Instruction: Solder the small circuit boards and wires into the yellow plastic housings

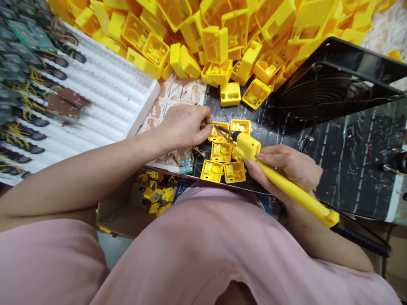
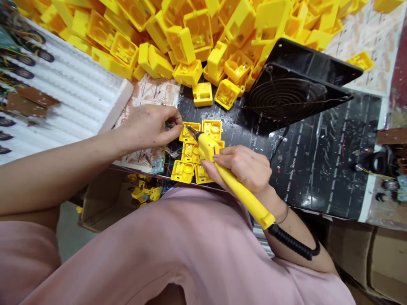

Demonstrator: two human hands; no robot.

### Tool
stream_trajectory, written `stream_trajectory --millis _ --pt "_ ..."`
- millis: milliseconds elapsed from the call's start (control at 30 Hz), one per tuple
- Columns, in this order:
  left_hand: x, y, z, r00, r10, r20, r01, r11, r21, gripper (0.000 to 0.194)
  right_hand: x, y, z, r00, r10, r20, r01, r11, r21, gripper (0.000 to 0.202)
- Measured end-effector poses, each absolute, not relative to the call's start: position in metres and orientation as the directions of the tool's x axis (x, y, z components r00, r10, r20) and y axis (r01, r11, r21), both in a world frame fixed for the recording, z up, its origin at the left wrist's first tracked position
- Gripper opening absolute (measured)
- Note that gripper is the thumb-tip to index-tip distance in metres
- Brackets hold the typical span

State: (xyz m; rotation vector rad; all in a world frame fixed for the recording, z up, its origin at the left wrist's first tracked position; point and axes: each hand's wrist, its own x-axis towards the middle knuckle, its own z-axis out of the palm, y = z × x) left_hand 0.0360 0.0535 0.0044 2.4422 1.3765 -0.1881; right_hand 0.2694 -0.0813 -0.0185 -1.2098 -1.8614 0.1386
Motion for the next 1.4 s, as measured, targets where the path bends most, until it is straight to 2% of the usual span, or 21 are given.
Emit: stream_trajectory --millis 133,233,333,433,500,600,667,733,800,933,1100,1233,1300,1400 --pt "0.037 0.055 0.006 0.529 0.802 -0.277 0.848 -0.499 0.177 0.032 0.275 -0.077 -0.009 -0.196 0.742 0.641 0.689 0.569 -0.449 0.024" --pt "0.036 0.056 0.005 0.540 0.801 -0.258 0.841 -0.505 0.192 0.029 0.283 -0.079 -0.001 -0.191 0.772 0.606 0.648 0.563 -0.513 0.016" --pt "0.034 0.057 0.003 0.535 0.807 -0.249 0.843 -0.493 0.214 0.028 0.288 -0.084 0.004 -0.163 0.840 0.518 0.647 0.487 -0.587 0.018" --pt "0.034 0.057 0.003 0.512 0.817 -0.263 0.858 -0.472 0.204 0.028 0.291 -0.086 0.002 -0.151 0.855 0.496 0.640 0.467 -0.610 0.019" --pt "0.035 0.057 0.005 0.509 0.817 -0.272 0.860 -0.473 0.190 0.028 0.292 -0.085 -0.003 -0.136 0.839 0.527 0.632 0.483 -0.605 0.017" --pt "0.035 0.055 0.008 0.508 0.814 -0.280 0.861 -0.481 0.163 0.030 0.292 -0.087 -0.015 -0.054 0.757 0.651 0.633 0.530 -0.564 0.012" --pt "0.033 0.054 0.007 0.520 0.810 -0.271 0.854 -0.498 0.151 0.033 0.291 -0.092 -0.020 0.024 0.747 0.665 0.667 0.483 -0.567 0.025" --pt "0.029 0.054 0.005 0.554 0.798 -0.238 0.832 -0.529 0.164 0.036 0.291 -0.098 -0.023 0.093 0.787 0.610 0.708 0.379 -0.596 0.039" --pt "0.024 0.054 0.001 0.586 0.784 -0.204 0.809 -0.551 0.204 0.036 0.290 -0.102 -0.022 0.122 0.801 0.586 0.724 0.333 -0.605 0.039" --pt "0.014 0.057 -0.006 0.591 0.784 -0.189 0.791 -0.518 0.327 0.032 0.291 -0.101 -0.018 0.045 0.752 0.657 0.688 0.453 -0.566 0.015" --pt "0.007 0.061 -0.007 0.595 0.786 -0.169 0.754 -0.473 0.456 0.024 0.294 -0.096 -0.015 -0.032 0.764 0.644 0.671 0.494 -0.553 0.013" --pt "0.009 0.059 -0.006 0.579 0.799 -0.161 0.760 -0.459 0.460 0.019 0.297 -0.098 -0.018 -0.050 0.794 0.606 0.677 0.473 -0.564 0.039" --pt "0.012 0.056 -0.004 0.571 0.801 -0.179 0.773 -0.451 0.446 0.016 0.299 -0.099 -0.018 -0.075 0.790 0.608 0.655 0.499 -0.567 0.040" --pt "0.015 0.051 0.000 0.572 0.791 -0.215 0.788 -0.457 0.413 0.013 0.300 -0.095 -0.016 -0.104 0.774 0.625 0.607 0.547 -0.577 0.029"
